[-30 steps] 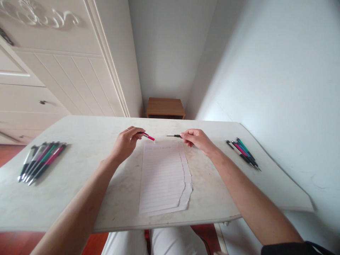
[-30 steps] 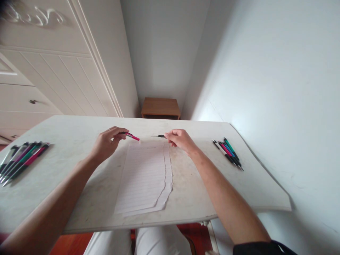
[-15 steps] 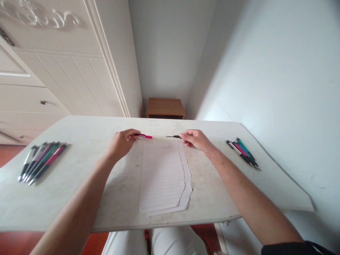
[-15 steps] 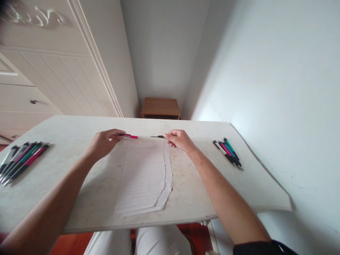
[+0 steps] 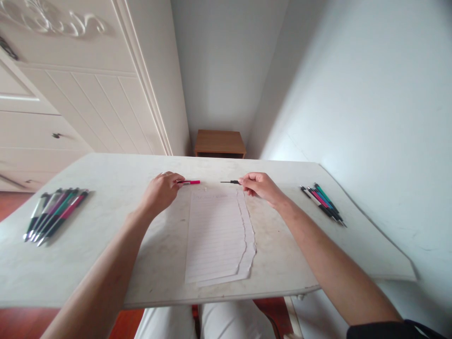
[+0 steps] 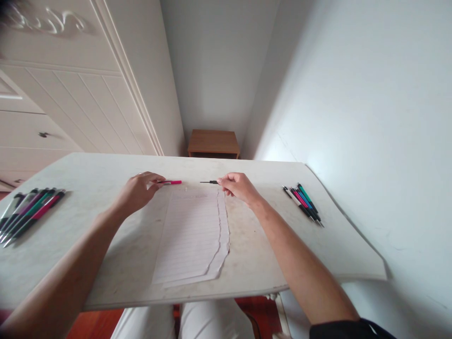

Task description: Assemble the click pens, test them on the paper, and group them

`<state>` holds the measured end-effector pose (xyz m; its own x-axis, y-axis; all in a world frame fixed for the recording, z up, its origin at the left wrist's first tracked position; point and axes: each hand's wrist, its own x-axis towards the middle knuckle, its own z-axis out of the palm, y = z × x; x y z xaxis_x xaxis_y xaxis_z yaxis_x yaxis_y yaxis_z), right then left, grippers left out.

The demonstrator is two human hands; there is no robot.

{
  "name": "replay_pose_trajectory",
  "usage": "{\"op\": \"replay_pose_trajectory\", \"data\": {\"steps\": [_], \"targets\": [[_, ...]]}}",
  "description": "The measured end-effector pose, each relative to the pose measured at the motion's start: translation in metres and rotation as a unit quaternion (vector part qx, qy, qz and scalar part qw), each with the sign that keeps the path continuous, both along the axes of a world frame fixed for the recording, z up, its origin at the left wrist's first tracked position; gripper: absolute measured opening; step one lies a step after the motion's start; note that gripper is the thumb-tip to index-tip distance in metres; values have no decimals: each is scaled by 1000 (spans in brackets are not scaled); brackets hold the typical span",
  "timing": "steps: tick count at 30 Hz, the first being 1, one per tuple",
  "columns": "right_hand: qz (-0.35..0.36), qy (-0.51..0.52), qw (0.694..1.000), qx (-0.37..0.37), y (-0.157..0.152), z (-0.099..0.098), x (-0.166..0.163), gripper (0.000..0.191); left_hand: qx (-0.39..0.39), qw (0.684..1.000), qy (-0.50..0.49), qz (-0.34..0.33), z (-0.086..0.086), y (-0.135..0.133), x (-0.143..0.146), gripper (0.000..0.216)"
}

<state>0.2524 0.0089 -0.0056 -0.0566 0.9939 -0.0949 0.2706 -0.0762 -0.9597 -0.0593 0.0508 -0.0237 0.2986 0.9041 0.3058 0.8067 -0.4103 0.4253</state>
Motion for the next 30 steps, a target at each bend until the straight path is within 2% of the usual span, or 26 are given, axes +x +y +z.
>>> {"op": "replay_pose_trajectory", "data": {"steps": [5, 8, 11, 14, 18, 30], "targets": [[16, 4, 1000, 16, -2, 0, -2, 40, 22, 996, -84, -5, 10, -12, 14, 32], [37, 9, 999, 32, -4, 1, -5, 39, 72, 988, -120, -73, 10, -21, 28, 34], [61, 15, 997, 47, -6, 3, -9, 39, 109, 975, -130, -141, 3, -26, 41, 31], [79, 21, 995, 54, -8, 6, -11, 41, 140, 964, -135, -180, -4, -27, 48, 25], [77, 32, 995, 59, -10, 6, -13, 40, 158, 961, -140, -177, -4, -29, 50, 19], [44, 36, 997, 54, -3, 9, 0, 42, 150, 967, -148, -145, 1, -26, 41, 19]]}}
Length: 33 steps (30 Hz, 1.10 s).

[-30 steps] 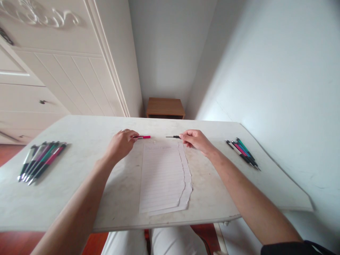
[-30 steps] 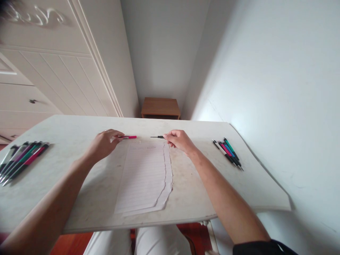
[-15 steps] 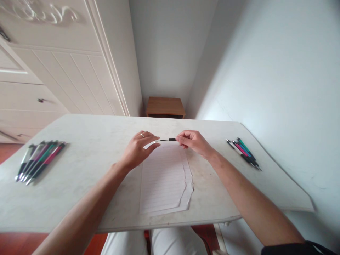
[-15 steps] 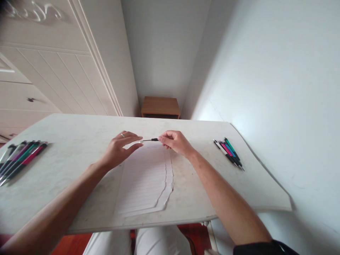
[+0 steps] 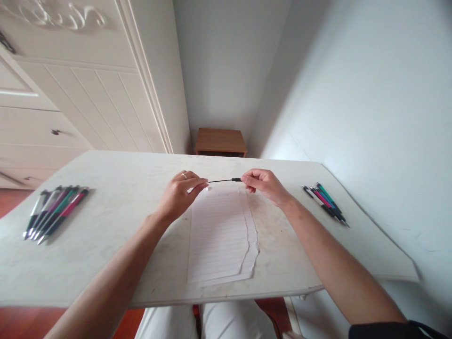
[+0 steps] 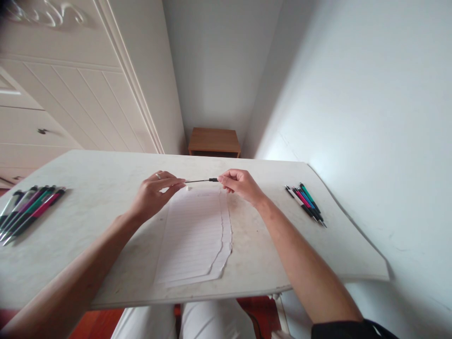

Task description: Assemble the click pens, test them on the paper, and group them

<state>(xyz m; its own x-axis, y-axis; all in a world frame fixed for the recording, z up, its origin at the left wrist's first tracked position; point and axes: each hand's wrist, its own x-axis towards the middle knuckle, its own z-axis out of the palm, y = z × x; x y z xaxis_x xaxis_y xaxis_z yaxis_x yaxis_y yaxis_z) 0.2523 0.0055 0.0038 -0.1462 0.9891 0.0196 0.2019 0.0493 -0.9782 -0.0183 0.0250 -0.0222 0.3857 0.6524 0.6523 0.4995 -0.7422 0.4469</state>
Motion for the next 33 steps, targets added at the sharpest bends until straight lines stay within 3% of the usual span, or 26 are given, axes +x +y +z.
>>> {"op": "replay_pose_trajectory", "data": {"steps": [10, 20, 29, 33], "targets": [[-12, -15, 1000, 5, 5, 5, 18, 37, -18, 1000, 2, 13, 1, 1, -1, 20], [-23, -58, 998, 33, 11, -7, 24, 36, -25, 998, 54, 3, -4, 4, -4, 21], [1, -161, 985, 58, 14, -13, 35, 27, -37, 998, 50, 7, -3, 3, -4, 24], [-30, -271, 958, 93, 14, -11, 41, 16, -36, 998, 52, 6, -3, 3, -4, 24]]}}
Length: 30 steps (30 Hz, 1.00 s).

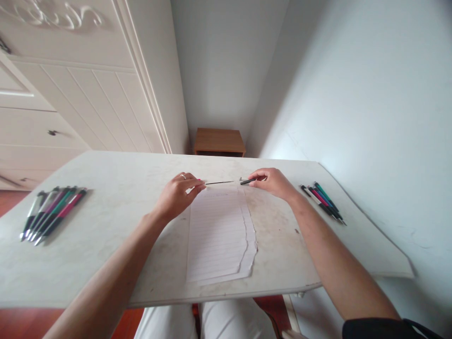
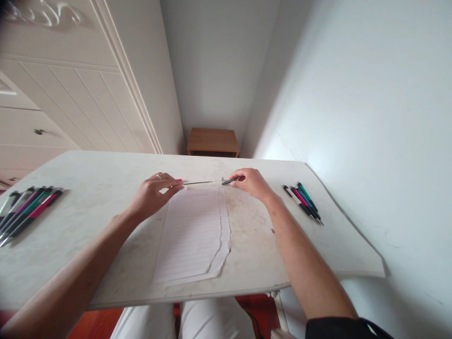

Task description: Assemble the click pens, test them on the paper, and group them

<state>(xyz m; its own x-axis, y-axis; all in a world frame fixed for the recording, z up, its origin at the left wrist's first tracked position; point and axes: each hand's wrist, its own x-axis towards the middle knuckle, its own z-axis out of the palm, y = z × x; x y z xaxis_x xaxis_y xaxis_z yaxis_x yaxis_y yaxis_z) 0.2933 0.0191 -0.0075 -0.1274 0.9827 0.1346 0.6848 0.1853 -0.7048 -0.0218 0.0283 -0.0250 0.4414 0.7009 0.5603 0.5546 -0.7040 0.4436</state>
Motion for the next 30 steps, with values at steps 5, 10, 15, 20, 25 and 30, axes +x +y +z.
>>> {"op": "replay_pose_trajectory", "data": {"steps": [5, 10, 15, 20, 25, 30], "targets": [[7, -91, 995, 36, 1, -1, 2, 13, 3, 1000, 4, -1, -1, 1, -1, 24], [11, -113, 993, 21, 2, -3, 3, 14, 4, 1000, 16, -2, -3, 1, -1, 24], [11, -99, 995, 22, 1, -4, 4, 17, 10, 1000, 17, -7, -3, 1, 0, 24], [14, -64, 995, 81, -3, 3, -6, 13, 4, 1000, 10, -11, -3, 0, 0, 23], [105, 8, 986, 130, -14, 5, -32, 17, 3, 1000, 9, -15, -1, -3, 2, 22], [146, -2, 978, 151, -20, -3, -49, 15, 6, 999, 19, -27, 3, -7, 6, 23]]}}
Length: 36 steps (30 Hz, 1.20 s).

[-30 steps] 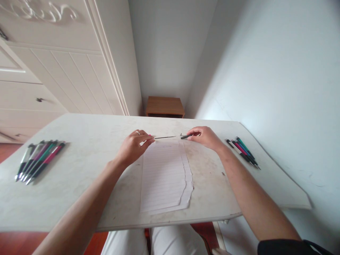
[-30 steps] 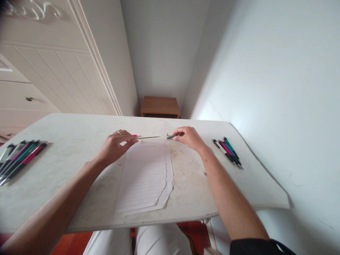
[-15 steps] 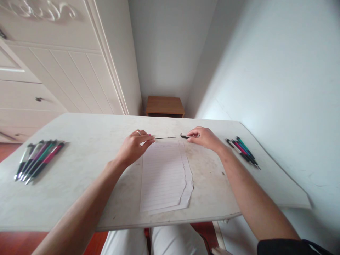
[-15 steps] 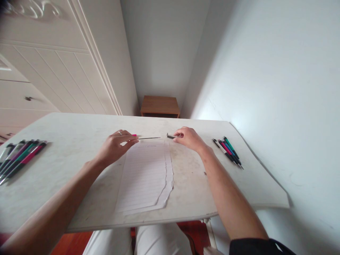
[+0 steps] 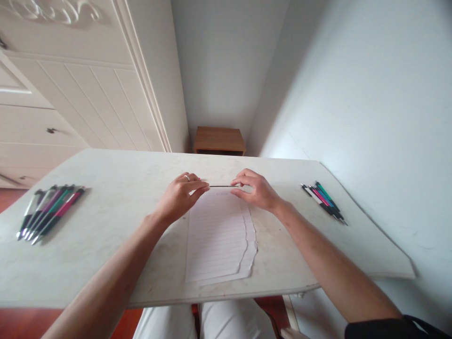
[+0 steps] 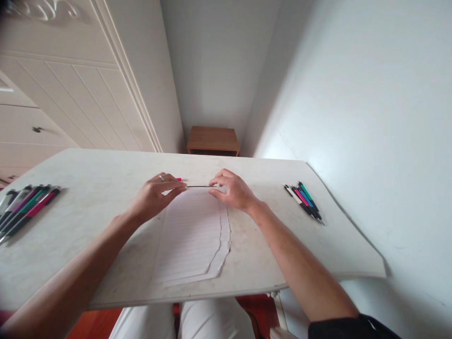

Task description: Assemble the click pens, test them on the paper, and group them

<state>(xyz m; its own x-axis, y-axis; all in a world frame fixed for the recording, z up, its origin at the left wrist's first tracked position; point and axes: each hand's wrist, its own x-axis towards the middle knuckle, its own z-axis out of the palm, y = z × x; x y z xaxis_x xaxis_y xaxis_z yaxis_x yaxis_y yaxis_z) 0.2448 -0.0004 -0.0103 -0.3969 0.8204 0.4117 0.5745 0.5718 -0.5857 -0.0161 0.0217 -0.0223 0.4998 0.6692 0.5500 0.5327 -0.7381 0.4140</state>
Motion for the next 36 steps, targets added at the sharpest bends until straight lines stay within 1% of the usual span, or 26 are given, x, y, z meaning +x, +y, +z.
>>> {"op": "replay_pose_trajectory", "data": {"steps": [3, 8, 12, 16, 21, 26, 33, 36], "targets": [[1, 2, 1000, 9, 1, -2, -2, 11, 8, 1000, -5, -4, 0, -1, 1, 22], [3, 0, 1000, 12, 1, -1, 0, 7, 7, 1000, -15, -12, -1, 1, 0, 21], [-11, -9, 1000, 7, 4, 0, 8, 7, 4, 1000, -21, 5, -2, 4, -4, 20], [-38, -38, 999, -8, 11, -2, 21, 5, -3, 1000, -5, 29, -4, 8, -9, 21], [-90, -97, 991, -33, 16, -4, 32, 6, -9, 997, 57, 52, -6, 12, -17, 23], [-80, -112, 990, -36, 15, -4, 31, 5, 8, 995, 81, 61, -3, 13, -24, 23], [-61, -109, 991, -47, 13, -5, 27, 6, -20, 994, 86, 64, -3, 14, -28, 21], [-59, -108, 991, -51, 13, -5, 26, 6, -30, 994, 84, 65, -4, 14, -29, 25]]}}
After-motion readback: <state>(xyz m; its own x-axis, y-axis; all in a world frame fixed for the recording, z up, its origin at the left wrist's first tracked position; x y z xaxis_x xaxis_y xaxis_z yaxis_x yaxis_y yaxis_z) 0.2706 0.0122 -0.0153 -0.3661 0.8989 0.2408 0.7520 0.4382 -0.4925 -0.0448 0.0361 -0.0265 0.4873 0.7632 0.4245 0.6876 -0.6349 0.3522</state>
